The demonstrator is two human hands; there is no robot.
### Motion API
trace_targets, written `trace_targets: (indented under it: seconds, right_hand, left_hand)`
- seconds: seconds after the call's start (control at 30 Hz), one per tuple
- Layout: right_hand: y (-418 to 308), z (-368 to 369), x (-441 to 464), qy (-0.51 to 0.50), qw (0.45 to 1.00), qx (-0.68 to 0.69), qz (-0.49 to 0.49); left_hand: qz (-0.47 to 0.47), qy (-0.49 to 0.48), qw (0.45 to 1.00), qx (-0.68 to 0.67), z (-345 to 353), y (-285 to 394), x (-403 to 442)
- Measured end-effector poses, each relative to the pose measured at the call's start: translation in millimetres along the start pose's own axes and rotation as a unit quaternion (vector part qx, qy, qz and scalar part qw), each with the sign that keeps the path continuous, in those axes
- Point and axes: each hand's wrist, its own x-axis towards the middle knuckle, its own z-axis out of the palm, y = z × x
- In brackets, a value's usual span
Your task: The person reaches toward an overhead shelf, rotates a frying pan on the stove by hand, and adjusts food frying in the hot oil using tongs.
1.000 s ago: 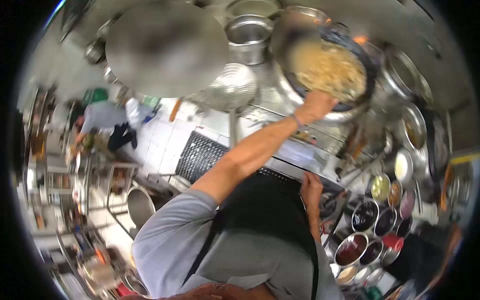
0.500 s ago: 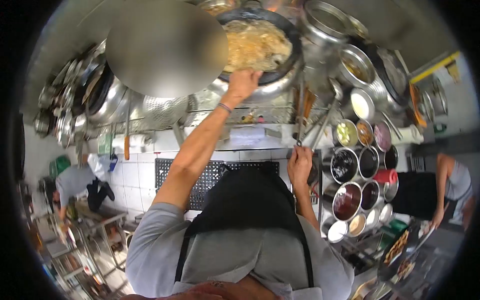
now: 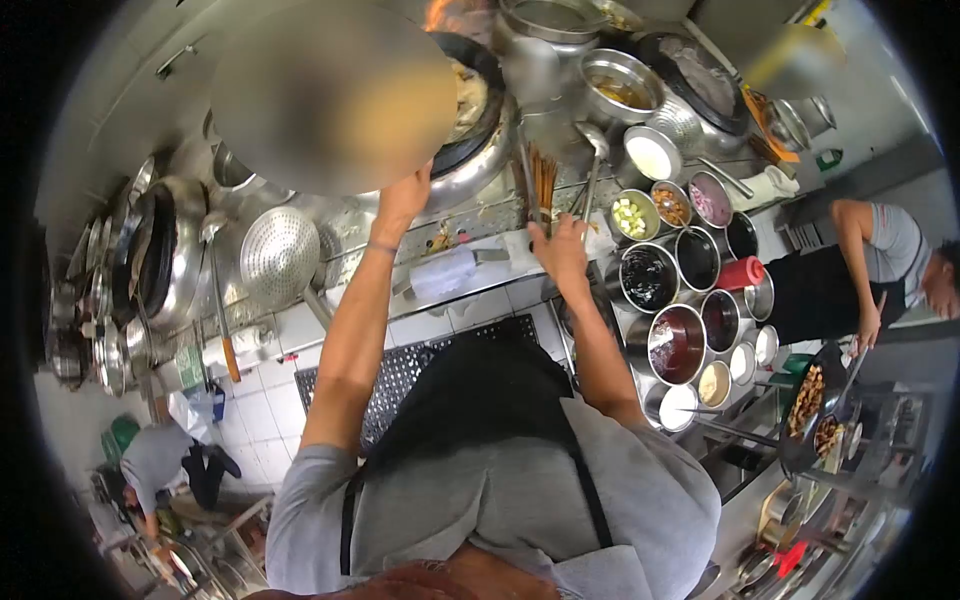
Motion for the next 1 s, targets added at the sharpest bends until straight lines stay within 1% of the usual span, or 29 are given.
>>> trace_targets:
  seconds: [0.07, 0.1, 0.13, 0.17, 0.2, 0.23, 0.27, 0.3, 0.33, 0.4, 0.43, 0.5, 0.53, 0.57, 0.63, 0.67, 0.73, 0.77, 0.87, 0.93, 1.0]
  right_hand:
    - [15, 25, 8, -0.047, 0.998, -0.007, 0.037]
    - [17, 30, 14, -0.064, 0.997, 0.000, 0.052]
    - [8, 19, 16, -0.094, 0.990, 0.018, 0.100]
    - [12, 25, 19, -0.112, 0.986, -0.003, 0.124]
    - [12, 23, 23, -0.141, 0.979, -0.005, 0.145]
    - [14, 26, 25, -0.139, 0.981, -0.053, 0.127]
    - [28, 28, 32, -0.230, 0.954, 0.091, 0.171]
    - [18, 25, 37, -0.245, 0.950, 0.045, 0.190]
    - [8, 13, 38, -0.254, 0.945, 0.032, 0.202]
    - [4, 18, 43, -0.251, 0.946, -0.004, 0.205]
    - [2, 22, 44, -0.253, 0.945, -0.021, 0.205]
    - [-5, 19, 48, -0.244, 0.948, 0.013, 0.205]
    - [-11, 18, 50, -0.237, 0.947, 0.018, 0.215]
    - [-13, 14, 47, -0.230, 0.946, 0.023, 0.226]
    - [-11, -1, 40, -0.227, 0.951, 0.071, 0.197]
    - [-18, -10, 37, -0.226, 0.953, 0.092, 0.177]
    - [-29, -39, 13, -0.234, 0.940, 0.183, 0.169]
    - [-30, -53, 1, -0.237, 0.930, 0.227, 0.163]
    - [-33, -68, -35, -0.178, 0.929, 0.294, 0.139]
    - [-56, -106, -55, -0.179, 0.912, 0.324, 0.175]
    - [-58, -111, -64, -0.134, 0.921, 0.331, 0.154]
  left_hand:
    - [0.049, 0.000, 0.998, -0.030, -12, 2, -11]
    - [0.090, 0.053, 0.994, -0.035, -13, 1, -23]
    - [0.058, 0.039, 0.997, -0.042, -20, 8, -36]
    - [0.047, 0.048, 0.994, -0.083, -31, 17, -51]
    - [0.089, 0.026, 0.992, -0.088, -35, 6, -72]
    - [-0.040, 0.026, 0.991, -0.126, -30, -4, -102]
    - [-0.084, 0.007, 0.979, -0.186, -39, 0, -123]
    - [-0.075, -0.019, 0.986, -0.149, -48, -3, -145]
    - [-0.080, -0.060, 0.984, -0.147, -43, -23, -168]
    - [-0.130, -0.127, 0.965, -0.188, -58, -18, -195]
    - [-0.119, -0.135, 0.965, -0.189, -62, -15, -200]
    - [-0.095, -0.163, 0.964, -0.189, -71, -11, -208]
    - [-0.117, -0.170, 0.953, -0.222, -74, -5, -207]
    - [-0.108, -0.186, 0.949, -0.229, -79, 1, -202]
    - [-0.096, -0.207, 0.943, -0.242, -86, 11, -190]
    - [-0.072, -0.218, 0.942, -0.246, -86, 10, -186]
    - [-0.027, -0.232, 0.939, -0.254, -85, 5, -178]
    - [-0.024, -0.250, 0.933, -0.260, -87, 6, -175]
    - [-0.019, -0.306, 0.910, -0.279, -94, 9, -168]
    - [-0.032, -0.334, 0.895, -0.293, -97, 9, -169]
    - [-0.049, -0.352, 0.880, -0.316, -96, 9, -175]
